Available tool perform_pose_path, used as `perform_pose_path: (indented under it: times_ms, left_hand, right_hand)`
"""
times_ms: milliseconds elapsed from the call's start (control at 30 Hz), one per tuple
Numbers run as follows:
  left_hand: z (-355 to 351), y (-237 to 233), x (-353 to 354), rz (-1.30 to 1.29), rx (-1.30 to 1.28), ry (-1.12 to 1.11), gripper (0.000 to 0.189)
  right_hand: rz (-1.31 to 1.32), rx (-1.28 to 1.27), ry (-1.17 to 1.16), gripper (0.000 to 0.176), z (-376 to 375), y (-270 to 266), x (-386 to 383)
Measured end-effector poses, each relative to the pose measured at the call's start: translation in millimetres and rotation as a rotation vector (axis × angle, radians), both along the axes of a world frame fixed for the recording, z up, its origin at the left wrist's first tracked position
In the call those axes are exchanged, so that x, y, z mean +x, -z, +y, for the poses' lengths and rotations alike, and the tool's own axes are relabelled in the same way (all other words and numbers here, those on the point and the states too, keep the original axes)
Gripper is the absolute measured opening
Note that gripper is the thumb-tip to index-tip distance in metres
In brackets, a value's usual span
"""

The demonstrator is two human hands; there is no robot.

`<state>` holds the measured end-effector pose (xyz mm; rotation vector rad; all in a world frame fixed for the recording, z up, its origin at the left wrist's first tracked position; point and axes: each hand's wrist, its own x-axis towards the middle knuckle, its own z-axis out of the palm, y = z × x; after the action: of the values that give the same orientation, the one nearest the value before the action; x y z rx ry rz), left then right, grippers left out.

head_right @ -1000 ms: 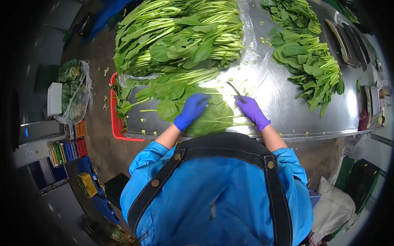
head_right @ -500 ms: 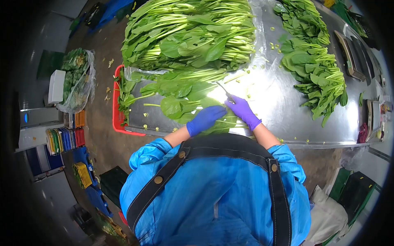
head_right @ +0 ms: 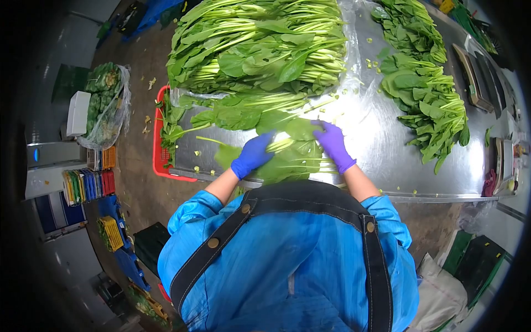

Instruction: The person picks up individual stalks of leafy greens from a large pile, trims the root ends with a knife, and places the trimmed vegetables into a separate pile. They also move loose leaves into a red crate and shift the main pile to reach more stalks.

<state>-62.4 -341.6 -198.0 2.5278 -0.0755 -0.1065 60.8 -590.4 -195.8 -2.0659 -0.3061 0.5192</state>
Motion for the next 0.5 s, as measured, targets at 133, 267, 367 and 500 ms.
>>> perform_pose_path:
  times_ms: [133,267,367,500]
  left_hand:
    - [12.4,-36.3,0.7,0.158,-0.404,-0.012,0.049]
    - [-0.2,-69.2,18.6,0.228,-0.719,-0.146,0.045]
    - [-22.0,-86.4,31.7,0.364,-0.828,-0.17,0.042]
    - [-36.2,-84.9,37.3,0.152,-0.693,-0.016,0.039]
  right_hand:
    - [-0.309,-0.179,-0.034,0.032,-30.7,7.8,23.3]
    - [-0.384,0.03,-0.009,0.029,-0.9,-43.3,-4.6]
    - [-0.451,0.174,-0.102,0.032,20.6,-66.8,-21.4]
    - [-0.477,0.129,-0.099,0.035,28.2,-74.9,-25.8]
